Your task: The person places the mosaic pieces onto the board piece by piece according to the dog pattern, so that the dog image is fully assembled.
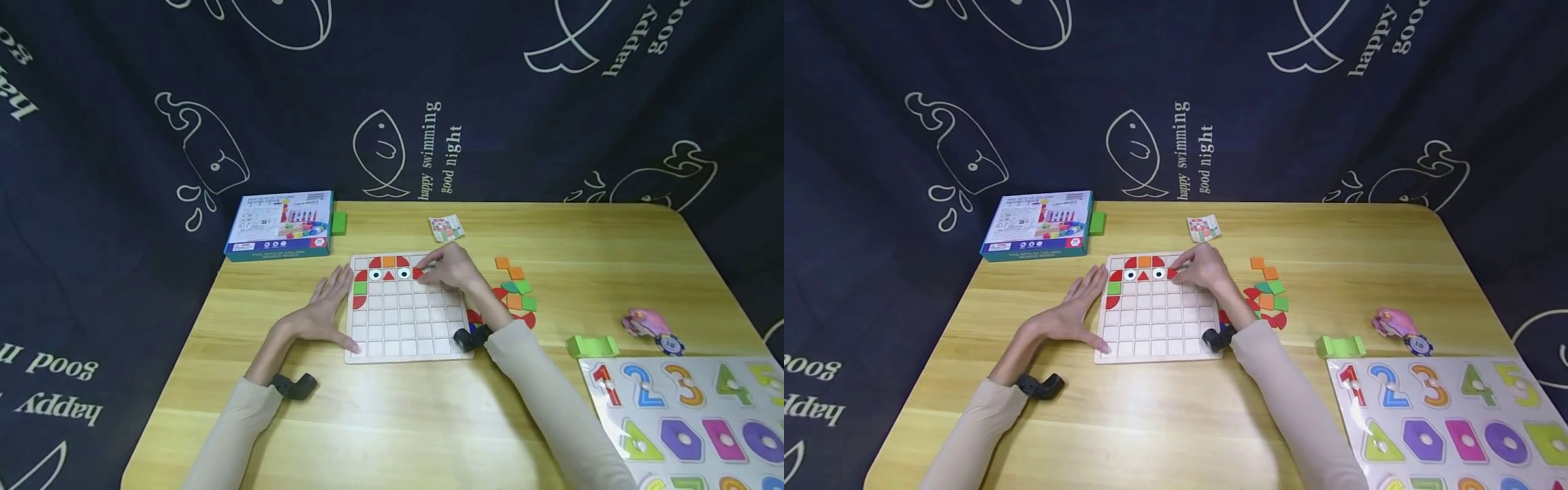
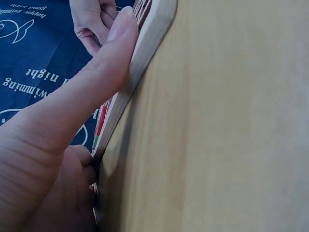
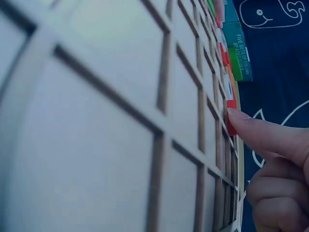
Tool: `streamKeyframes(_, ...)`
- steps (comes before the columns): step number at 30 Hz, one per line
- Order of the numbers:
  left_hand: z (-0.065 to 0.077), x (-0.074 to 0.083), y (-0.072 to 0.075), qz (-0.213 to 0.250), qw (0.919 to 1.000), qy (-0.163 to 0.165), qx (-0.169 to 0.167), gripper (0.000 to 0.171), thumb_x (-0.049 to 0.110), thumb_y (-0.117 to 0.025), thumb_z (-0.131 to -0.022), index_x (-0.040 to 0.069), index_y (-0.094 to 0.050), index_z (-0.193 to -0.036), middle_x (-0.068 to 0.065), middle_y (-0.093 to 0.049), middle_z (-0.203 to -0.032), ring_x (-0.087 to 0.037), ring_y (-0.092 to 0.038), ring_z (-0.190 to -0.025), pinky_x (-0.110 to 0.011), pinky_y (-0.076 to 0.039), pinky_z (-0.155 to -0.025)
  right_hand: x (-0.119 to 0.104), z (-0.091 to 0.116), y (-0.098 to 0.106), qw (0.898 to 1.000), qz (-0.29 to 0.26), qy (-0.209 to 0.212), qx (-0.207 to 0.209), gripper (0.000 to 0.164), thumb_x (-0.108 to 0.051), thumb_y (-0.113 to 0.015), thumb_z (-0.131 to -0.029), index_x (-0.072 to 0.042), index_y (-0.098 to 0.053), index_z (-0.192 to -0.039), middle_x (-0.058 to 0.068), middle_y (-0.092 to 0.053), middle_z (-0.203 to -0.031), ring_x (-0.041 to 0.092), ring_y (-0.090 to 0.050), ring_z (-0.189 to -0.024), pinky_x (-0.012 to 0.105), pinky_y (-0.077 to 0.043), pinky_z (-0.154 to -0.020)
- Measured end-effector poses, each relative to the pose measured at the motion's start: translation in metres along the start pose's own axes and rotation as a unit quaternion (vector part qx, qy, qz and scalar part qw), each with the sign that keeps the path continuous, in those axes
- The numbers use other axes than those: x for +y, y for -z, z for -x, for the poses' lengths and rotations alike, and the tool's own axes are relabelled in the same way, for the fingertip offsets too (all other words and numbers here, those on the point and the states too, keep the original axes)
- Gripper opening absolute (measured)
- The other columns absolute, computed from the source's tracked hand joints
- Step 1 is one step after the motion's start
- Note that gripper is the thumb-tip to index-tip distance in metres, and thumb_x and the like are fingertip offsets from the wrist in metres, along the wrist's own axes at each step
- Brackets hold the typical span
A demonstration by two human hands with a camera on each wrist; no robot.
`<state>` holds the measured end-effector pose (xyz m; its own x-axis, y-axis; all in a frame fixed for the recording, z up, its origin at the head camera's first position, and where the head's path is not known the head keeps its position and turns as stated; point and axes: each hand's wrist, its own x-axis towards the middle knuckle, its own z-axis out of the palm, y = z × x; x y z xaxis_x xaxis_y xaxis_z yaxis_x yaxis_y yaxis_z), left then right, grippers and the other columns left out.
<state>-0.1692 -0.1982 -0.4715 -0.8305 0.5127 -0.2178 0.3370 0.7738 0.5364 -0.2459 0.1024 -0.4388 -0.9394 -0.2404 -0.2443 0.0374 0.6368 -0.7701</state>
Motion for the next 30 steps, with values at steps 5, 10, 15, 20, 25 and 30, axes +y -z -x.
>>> streamKeyframes(5,0.0,0.0,-0.001,0.001,1.0,0.001,-0.002,0.149,0.068,-0.083,-0.054,0.012,0.013,-0.154,-0.007,0.021,-0.162,-0.027,0.02,-0.15,-0.052,0.008,-0.122,0.001,-0.002,0.0,1.0,-0.008,0.0,-0.005,0.023,-0.012,-0.083,-0.073,-0.009,-0.078,-0.095,0.01,-0.072,-0.115,0.021,-0.053,-0.092,0.031,-0.041,-0.078)
streamKeyframes(10,-0.001,-0.001,-0.002,0.002,1.0,0.0,0.0,0.149,0.068,-0.083,-0.053,0.013,0.013,-0.154,-0.007,0.021,-0.162,-0.027,0.02,-0.15,-0.052,0.009,-0.122,0.004,-0.004,0.002,1.0,-0.024,0.004,-0.011,0.025,-0.009,-0.084,-0.071,-0.009,-0.078,-0.095,0.009,-0.073,-0.113,0.016,-0.06,-0.108,0.032,-0.045,-0.092)
streamKeyframes(15,-0.001,0.001,-0.001,0.006,1.0,-0.002,0.0,0.15,0.068,-0.082,-0.053,0.013,0.013,-0.154,-0.007,0.02,-0.162,-0.027,0.02,-0.15,-0.053,0.009,-0.122,0.01,0.006,0.023,0.999,-0.048,0.004,-0.02,0.03,-0.016,-0.083,-0.075,-0.013,-0.077,-0.104,-0.001,-0.06,-0.069,0.011,-0.037,-0.057,0.025,-0.029,-0.055)
streamKeyframes(20,0.0,0.002,0.001,0.008,1.0,-0.004,0.001,0.149,0.067,-0.083,-0.054,0.012,0.012,-0.155,-0.009,0.019,-0.162,-0.03,0.019,-0.15,-0.056,0.007,-0.122,0.03,0.028,0.073,0.997,-0.058,-0.027,0.038,0.039,-0.02,-0.08,-0.078,-0.011,-0.072,-0.115,-0.006,-0.028,-0.051,0.013,-0.026,-0.046,0.027,-0.021,-0.044)
streamKeyframes(25,0.002,0.003,0.003,0.011,0.9999,-0.002,0.003,0.148,0.065,-0.084,-0.054,0.012,0.011,-0.155,-0.009,0.02,-0.162,-0.028,0.02,-0.15,-0.054,0.008,-0.122,0.065,0.047,0.113,0.994,-0.022,-0.085,0.067,0.042,-0.024,-0.079,-0.08,-0.009,-0.069,-0.118,-0.001,-0.044,-0.064,0.021,-0.042,-0.062,0.032,-0.034,-0.055)
streamKeyframes(30,0.001,0.001,0.0,0.004,1.0,0.0,0.001,0.147,0.067,-0.083,-0.055,0.012,0.011,-0.155,-0.006,0.02,-0.162,-0.026,0.02,-0.15,-0.052,0.008,-0.123,0.094,0.063,0.129,0.989,0.01,-0.144,0.036,0.046,-0.028,-0.079,-0.079,-0.005,-0.069,-0.117,0.022,-0.052,-0.134,0.039,-0.038,-0.128,0.055,-0.034,-0.105)
